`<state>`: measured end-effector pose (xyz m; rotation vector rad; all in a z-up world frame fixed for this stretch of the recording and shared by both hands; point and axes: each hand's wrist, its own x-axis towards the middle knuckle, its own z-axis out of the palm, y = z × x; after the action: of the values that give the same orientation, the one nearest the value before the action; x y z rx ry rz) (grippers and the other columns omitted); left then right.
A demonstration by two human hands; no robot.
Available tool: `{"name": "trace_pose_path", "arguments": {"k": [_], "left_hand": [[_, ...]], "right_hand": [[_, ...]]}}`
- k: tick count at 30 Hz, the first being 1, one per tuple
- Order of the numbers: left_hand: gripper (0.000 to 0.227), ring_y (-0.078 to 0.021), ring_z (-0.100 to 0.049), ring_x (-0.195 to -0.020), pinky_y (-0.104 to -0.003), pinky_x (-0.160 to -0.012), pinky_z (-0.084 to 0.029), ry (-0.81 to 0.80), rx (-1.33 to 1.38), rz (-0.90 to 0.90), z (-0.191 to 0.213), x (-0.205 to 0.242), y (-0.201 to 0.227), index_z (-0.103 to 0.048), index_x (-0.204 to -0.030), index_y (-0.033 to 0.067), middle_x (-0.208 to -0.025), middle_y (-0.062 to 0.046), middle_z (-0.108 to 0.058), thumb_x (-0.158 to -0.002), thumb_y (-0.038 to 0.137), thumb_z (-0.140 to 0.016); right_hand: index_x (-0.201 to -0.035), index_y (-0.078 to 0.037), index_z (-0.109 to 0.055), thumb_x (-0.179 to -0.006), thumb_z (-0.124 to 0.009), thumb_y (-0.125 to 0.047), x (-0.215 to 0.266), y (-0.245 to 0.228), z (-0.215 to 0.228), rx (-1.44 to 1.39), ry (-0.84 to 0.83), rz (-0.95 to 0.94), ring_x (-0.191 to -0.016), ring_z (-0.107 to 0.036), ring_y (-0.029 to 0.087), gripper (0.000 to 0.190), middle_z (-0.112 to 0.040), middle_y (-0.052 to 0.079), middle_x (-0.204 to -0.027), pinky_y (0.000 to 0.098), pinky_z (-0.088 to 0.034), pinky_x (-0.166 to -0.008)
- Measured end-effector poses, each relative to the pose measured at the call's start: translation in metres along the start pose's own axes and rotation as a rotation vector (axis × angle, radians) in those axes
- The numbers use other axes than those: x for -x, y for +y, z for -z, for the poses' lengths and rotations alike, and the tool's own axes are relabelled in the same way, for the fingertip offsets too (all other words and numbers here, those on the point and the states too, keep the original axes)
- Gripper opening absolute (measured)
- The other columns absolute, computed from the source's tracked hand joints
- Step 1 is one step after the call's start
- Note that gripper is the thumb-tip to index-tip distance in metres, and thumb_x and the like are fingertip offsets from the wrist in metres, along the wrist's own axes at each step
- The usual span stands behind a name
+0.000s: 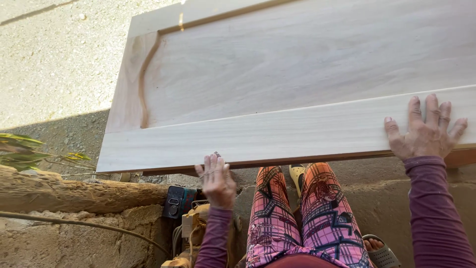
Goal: The person is sanding a wooden cabinet door using a small piece of sandpaper.
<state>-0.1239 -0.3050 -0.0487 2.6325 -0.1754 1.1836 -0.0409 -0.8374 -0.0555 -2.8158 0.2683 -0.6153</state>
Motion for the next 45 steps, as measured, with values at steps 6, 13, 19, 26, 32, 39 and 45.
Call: {"name": "trace_pose_path", "arguments": {"k": [6, 13, 19, 26, 32, 39, 45], "left_hand": [[0.019, -0.0404, -0.057, -0.148, -0.058, -0.133, -0.028, -0.103, 0.341, -0.126, -0.048, -0.019, 0.161, -0.074, -0.120, -0.0021, -0.146, -0.029, -0.064, -0.106, 0.007, -0.064], [0.043, -0.0324, -0.065, -0.132, -0.067, -0.125, -0.032, -0.263, 0.111, -0.109, -0.035, -0.040, 0.045, -0.071, -0.138, 0.0053, -0.145, -0.021, -0.066, -0.110, 0.037, -0.060], [0.024, -0.0327, -0.065, -0.135, -0.063, -0.124, -0.041, -0.280, -0.079, 0.161, -0.025, -0.052, 0.015, -0.071, -0.115, 0.0065, -0.139, -0.019, -0.071, -0.106, 0.026, -0.060], [0.038, -0.0442, -0.047, -0.157, -0.060, -0.131, -0.034, -0.371, 0.211, -0.144, -0.071, -0.056, 0.164, -0.066, -0.128, 0.0001, -0.160, -0.029, -0.054, -0.114, 0.031, -0.050], [0.045, -0.0344, -0.067, -0.121, -0.062, -0.107, -0.050, -0.506, -0.071, -0.046, -0.040, -0.081, 0.023, -0.062, -0.136, 0.0016, -0.134, -0.020, -0.067, -0.105, 0.034, -0.062], [0.028, -0.0374, -0.064, -0.128, -0.056, -0.116, -0.043, -0.237, -0.072, -0.015, -0.096, -0.069, 0.115, -0.072, -0.118, 0.0024, -0.132, -0.021, -0.071, -0.100, 0.022, -0.062], [0.030, -0.0309, -0.066, -0.114, -0.053, -0.104, -0.051, -0.329, 0.141, -0.188, -0.098, -0.088, 0.158, -0.066, -0.125, 0.0032, -0.123, -0.016, -0.070, -0.105, 0.024, -0.059]], "right_hand": [[-0.165, -0.011, -0.044, -0.103, -0.043, -0.077, -0.001, 0.010, -0.011, 0.021, 0.003, 0.001, -0.165, -0.020, 0.046, 0.091, -0.030, 0.022, -0.179, 0.0738, 0.003, -0.127], [-0.164, -0.011, -0.044, -0.103, -0.044, -0.078, -0.001, 0.006, -0.004, -0.001, -0.017, -0.007, -0.165, -0.018, 0.044, 0.090, -0.029, 0.022, -0.180, 0.0723, 0.004, -0.128], [-0.166, -0.011, -0.043, -0.103, -0.044, -0.074, -0.002, 0.009, -0.013, 0.045, 0.007, -0.016, -0.166, -0.018, 0.044, 0.089, -0.029, 0.022, -0.180, 0.0725, 0.004, -0.128], [-0.169, -0.013, -0.044, -0.099, -0.046, -0.075, -0.004, 0.007, -0.011, 0.056, 0.011, -0.008, -0.163, -0.019, 0.044, 0.093, -0.029, 0.021, -0.178, 0.0722, 0.003, -0.127], [-0.164, -0.011, -0.043, -0.105, -0.042, -0.075, 0.000, 0.006, -0.008, 0.029, 0.014, 0.030, -0.166, -0.021, 0.047, 0.087, -0.031, 0.024, -0.175, 0.0762, 0.001, -0.128], [-0.166, -0.012, -0.046, -0.105, -0.041, -0.074, 0.002, -0.006, -0.003, 0.032, 0.029, 0.023, -0.165, -0.021, 0.048, 0.087, -0.031, 0.029, -0.177, 0.0788, -0.002, -0.127], [-0.166, -0.014, -0.048, -0.100, -0.042, -0.075, -0.007, -0.009, 0.009, 0.000, 0.006, 0.022, -0.164, -0.023, 0.046, 0.089, -0.032, 0.025, -0.176, 0.0783, -0.003, -0.126]]}}
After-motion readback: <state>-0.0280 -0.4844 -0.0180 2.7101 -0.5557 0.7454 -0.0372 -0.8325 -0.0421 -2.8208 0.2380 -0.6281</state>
